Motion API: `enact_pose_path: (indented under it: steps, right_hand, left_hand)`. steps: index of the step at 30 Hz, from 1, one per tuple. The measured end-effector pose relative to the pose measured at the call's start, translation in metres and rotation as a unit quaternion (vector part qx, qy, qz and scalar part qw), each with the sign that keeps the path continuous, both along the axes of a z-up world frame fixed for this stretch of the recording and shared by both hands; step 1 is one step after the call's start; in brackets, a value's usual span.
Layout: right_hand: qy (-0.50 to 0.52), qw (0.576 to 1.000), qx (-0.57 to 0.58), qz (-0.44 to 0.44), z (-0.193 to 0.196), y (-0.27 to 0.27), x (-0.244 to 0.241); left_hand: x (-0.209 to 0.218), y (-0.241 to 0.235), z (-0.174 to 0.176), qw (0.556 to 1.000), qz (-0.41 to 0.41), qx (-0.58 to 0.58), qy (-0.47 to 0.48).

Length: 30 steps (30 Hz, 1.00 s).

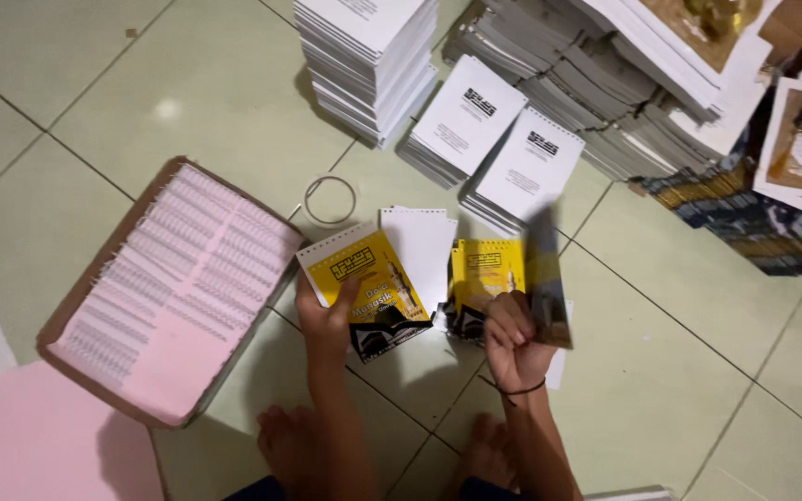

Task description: The person sits on the floor and assembles spiral-bound notebooks by inserting metal coils into the punched holes of paper stacks. They handle stacks of white paper, yellow covers, and metal coils, repeatedly threading the coils through the holes and bending the ends to secure them.

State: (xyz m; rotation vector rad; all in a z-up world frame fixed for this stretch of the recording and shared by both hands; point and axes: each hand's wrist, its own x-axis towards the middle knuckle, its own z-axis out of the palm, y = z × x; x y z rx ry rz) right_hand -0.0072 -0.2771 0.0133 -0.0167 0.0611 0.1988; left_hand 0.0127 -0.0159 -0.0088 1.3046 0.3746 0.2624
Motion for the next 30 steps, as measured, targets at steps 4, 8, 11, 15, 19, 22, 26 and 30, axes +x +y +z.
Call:
enact_pose_path:
  steps: [4,8,11,15,19,22,26,30]
  right_hand:
    - [-0.024,1.000,0.010,0.003,-0.024,-0.017,-0.015]
    - [-0.074,0.992,0.094,0.043,-0.029,-0.034,-0.026]
    - [-0.084,0.990,-0.112,0.010,-0.043,-0.048,-0.029]
    - [0.027,0.766,-0.642,-0.015,-0.001,-0.046,-0.029]
    - [0.015,0.680,-0.733,-0.037,0.000,-0.037,-0.023]
    - [0.019,0.700,-0.713,-0.036,0.002,-0.024,-0.027]
    - [-0.004,0.683,-0.731,-0.006,-0.002,-0.021,-0.032]
    - [-0.003,0.697,-0.710,-0.097,-0.041,-0.040,-0.039]
  left_hand:
    - [0.006,-0.024,0.004,0.999,-0.035,-0.030,-0.008]
    - [0.011,-0.055,0.024,0.994,-0.087,-0.062,-0.015]
    - [0.014,-0.073,0.031,0.990,-0.124,-0.065,0.000]
    - [0.016,-0.089,0.034,0.983,-0.175,-0.057,0.000]
    - [0.011,-0.108,0.012,0.976,-0.202,-0.079,0.022]
    - [0.008,-0.120,0.019,0.961,-0.174,-0.207,0.059]
    - [0.007,-0.124,0.022,0.957,-0.286,0.011,0.038]
    - [0.007,-0.139,0.060,0.937,-0.284,0.191,-0.062]
